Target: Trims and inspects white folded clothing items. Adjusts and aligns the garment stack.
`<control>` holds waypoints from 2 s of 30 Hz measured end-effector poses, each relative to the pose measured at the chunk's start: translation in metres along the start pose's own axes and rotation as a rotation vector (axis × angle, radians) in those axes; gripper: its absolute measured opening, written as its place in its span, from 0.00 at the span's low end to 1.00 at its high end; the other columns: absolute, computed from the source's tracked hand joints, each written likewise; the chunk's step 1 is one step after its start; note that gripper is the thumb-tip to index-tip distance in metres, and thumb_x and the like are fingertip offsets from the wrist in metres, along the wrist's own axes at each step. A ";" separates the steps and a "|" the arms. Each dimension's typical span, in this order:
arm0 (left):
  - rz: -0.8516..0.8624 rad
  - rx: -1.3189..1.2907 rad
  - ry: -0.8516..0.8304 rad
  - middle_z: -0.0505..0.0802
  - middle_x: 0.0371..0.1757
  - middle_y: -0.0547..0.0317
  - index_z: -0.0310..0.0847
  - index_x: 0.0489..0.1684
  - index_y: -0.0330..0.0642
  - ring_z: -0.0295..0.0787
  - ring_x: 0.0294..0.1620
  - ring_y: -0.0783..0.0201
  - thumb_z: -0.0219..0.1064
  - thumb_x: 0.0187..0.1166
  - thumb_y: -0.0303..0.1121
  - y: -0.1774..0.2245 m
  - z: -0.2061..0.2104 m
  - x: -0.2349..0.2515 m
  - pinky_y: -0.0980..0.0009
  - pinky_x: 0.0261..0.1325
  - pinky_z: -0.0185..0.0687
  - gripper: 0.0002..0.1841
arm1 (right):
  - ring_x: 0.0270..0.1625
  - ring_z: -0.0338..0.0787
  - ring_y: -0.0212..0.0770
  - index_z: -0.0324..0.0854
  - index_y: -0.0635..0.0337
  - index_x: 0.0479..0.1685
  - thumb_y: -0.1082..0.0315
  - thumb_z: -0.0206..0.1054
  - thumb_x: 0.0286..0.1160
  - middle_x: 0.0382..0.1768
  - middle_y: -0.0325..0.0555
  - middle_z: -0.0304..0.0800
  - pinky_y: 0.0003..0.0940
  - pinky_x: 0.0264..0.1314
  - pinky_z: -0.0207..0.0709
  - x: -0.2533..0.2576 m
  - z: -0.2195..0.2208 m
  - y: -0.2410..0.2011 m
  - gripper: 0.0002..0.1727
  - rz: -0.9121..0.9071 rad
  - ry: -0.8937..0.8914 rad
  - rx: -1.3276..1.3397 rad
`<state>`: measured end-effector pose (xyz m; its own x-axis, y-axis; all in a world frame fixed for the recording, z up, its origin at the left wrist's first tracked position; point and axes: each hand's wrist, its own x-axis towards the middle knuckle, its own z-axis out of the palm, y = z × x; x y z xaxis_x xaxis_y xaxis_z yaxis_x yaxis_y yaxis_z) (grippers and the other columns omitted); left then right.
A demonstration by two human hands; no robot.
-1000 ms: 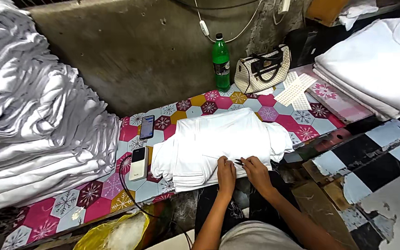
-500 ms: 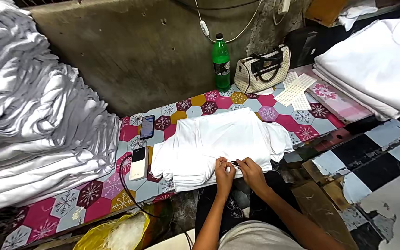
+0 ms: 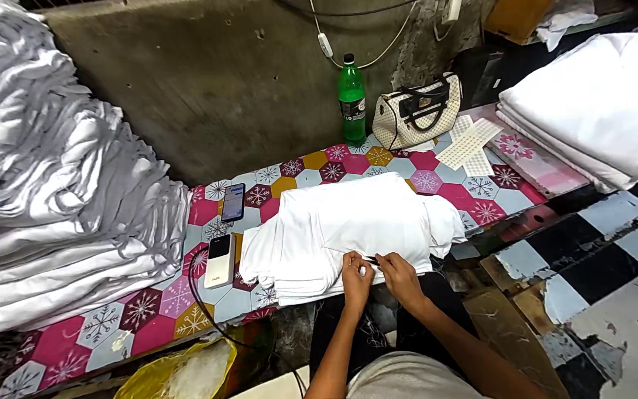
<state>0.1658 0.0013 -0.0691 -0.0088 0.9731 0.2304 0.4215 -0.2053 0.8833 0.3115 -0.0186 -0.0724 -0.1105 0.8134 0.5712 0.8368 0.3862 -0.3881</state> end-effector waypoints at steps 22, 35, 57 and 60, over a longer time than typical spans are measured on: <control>0.187 0.340 -0.025 0.91 0.53 0.36 0.91 0.35 0.27 0.89 0.58 0.41 0.70 0.72 0.21 0.008 -0.011 0.018 0.54 0.63 0.86 0.05 | 0.36 0.92 0.51 0.94 0.64 0.48 0.75 0.68 0.71 0.34 0.54 0.90 0.42 0.41 0.89 0.019 -0.009 0.001 0.11 0.039 -0.022 0.041; 0.158 0.121 0.014 0.90 0.52 0.38 0.86 0.27 0.28 0.87 0.59 0.45 0.70 0.65 0.21 -0.005 -0.015 0.013 0.58 0.63 0.84 0.03 | 0.38 0.92 0.50 0.92 0.63 0.53 0.73 0.68 0.72 0.37 0.53 0.90 0.39 0.43 0.88 0.015 0.003 -0.008 0.14 -0.013 -0.033 0.023; -0.247 0.094 -0.191 0.86 0.69 0.34 0.51 0.91 0.29 0.92 0.55 0.48 0.59 0.77 0.17 0.043 -0.063 0.035 0.56 0.62 0.86 0.37 | 0.44 0.95 0.60 0.90 0.68 0.52 0.70 0.67 0.75 0.51 0.61 0.92 0.60 0.44 0.86 0.047 0.005 -0.031 0.13 0.349 -0.310 0.118; -0.212 -0.036 -0.027 0.93 0.52 0.38 0.78 0.63 0.22 0.94 0.52 0.51 0.62 0.78 0.19 0.043 -0.056 0.026 0.57 0.60 0.88 0.16 | 0.53 0.91 0.53 0.88 0.69 0.54 0.67 0.64 0.83 0.51 0.59 0.91 0.51 0.63 0.81 0.061 -0.008 -0.025 0.14 0.584 -0.422 0.389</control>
<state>0.1332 0.0119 -0.0023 -0.0688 0.9972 0.0276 0.3801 0.0006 0.9250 0.2878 0.0174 -0.0220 0.0283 0.9954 -0.0913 0.5843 -0.0905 -0.8065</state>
